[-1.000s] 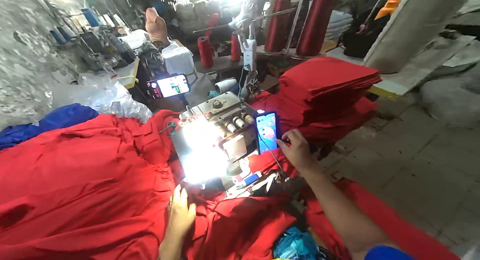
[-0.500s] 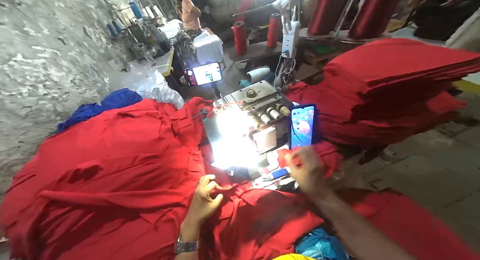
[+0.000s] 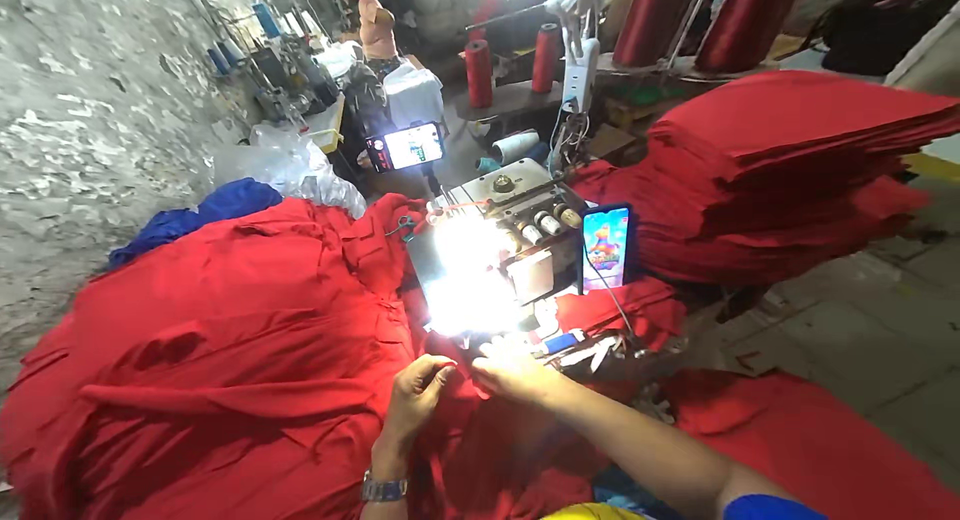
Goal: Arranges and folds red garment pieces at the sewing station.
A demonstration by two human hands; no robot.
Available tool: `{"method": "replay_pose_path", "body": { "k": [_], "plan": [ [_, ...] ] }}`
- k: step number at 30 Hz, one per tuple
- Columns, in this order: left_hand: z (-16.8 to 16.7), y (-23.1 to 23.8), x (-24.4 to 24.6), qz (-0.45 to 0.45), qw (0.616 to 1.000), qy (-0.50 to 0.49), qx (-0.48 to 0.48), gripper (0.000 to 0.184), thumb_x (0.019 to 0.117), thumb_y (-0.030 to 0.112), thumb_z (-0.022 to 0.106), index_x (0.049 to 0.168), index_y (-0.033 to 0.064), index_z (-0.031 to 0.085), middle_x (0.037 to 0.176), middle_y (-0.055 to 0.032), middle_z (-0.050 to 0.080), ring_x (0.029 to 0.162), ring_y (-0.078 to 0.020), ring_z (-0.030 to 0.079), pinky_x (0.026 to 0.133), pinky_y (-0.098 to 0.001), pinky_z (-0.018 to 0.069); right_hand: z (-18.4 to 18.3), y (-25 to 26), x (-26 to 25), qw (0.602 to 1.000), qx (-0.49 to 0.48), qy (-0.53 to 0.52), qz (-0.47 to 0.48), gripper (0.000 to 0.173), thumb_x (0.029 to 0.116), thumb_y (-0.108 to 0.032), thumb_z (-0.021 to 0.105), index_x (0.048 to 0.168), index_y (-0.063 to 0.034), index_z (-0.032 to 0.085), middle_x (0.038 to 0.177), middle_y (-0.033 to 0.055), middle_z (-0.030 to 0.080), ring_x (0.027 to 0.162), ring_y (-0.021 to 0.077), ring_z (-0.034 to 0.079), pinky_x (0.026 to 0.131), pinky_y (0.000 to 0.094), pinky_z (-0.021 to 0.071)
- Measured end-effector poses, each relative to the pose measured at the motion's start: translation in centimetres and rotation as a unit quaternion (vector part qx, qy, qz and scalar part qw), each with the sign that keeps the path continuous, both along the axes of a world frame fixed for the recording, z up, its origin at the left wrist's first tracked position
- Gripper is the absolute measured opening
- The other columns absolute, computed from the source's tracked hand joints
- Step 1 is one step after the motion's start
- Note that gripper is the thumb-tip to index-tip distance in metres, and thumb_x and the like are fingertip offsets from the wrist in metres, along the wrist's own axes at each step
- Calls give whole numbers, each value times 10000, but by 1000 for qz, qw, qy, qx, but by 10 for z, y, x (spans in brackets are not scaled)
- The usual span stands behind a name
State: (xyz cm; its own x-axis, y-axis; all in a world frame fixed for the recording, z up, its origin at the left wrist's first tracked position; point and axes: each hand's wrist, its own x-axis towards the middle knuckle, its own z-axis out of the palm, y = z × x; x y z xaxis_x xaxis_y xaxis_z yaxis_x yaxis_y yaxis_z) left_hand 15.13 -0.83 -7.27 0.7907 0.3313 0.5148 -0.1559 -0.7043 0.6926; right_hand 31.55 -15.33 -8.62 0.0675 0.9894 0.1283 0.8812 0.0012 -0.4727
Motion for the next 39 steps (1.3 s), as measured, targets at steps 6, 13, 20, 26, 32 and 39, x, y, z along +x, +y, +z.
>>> {"method": "replay_pose_path", "body": {
  "k": [6,13,20,26,32,39],
  "plan": [
    [42,4,-3,-56,994,-86,48,163,1030,239,597,1010,116,701,996,53,644,956,63,600,852,-113,511,16,-10,-7,921,257,282,-85,187,958,-56,600,998,47,751,936,116,754,876,103,709,842,254,563],
    [43,-12,29,-109,992,-62,34,155,906,130,740,921,-18,696,908,-56,723,915,-10,671,873,-175,540,53,-25,-17,867,224,430,-117,158,956,-28,584,1027,25,715,876,-7,727,768,-57,644,746,146,548],
    [69,-11,31,-68,995,65,44,402,818,195,797,1097,-76,696,888,-97,680,820,-75,618,791,-216,513,56,-31,-15,900,285,326,-50,179,968,-4,561,1056,70,698,914,74,732,813,-13,657,784,158,542],
    [63,-4,15,-130,991,9,28,270,920,237,724,839,-18,697,985,-64,682,1018,-7,616,915,-161,498,3,-34,-15,911,353,204,55,249,943,-156,676,1067,40,585,1012,166,667,935,132,667,847,238,556],
    [47,-11,-15,-76,996,-7,-38,311,1053,205,524,891,-18,667,848,37,621,818,79,575,771,-114,497,-42,-66,-23,929,267,223,126,229,953,-156,668,834,39,674,926,168,696,869,163,673,790,241,548],
    [38,-21,-23,-19,993,-76,-90,207,1042,247,571,940,106,684,937,110,659,891,62,618,813,-151,539,-21,-73,-27,899,280,329,68,306,1028,-177,571,865,47,702,950,98,695,934,17,628,844,142,500]
  ]
}}
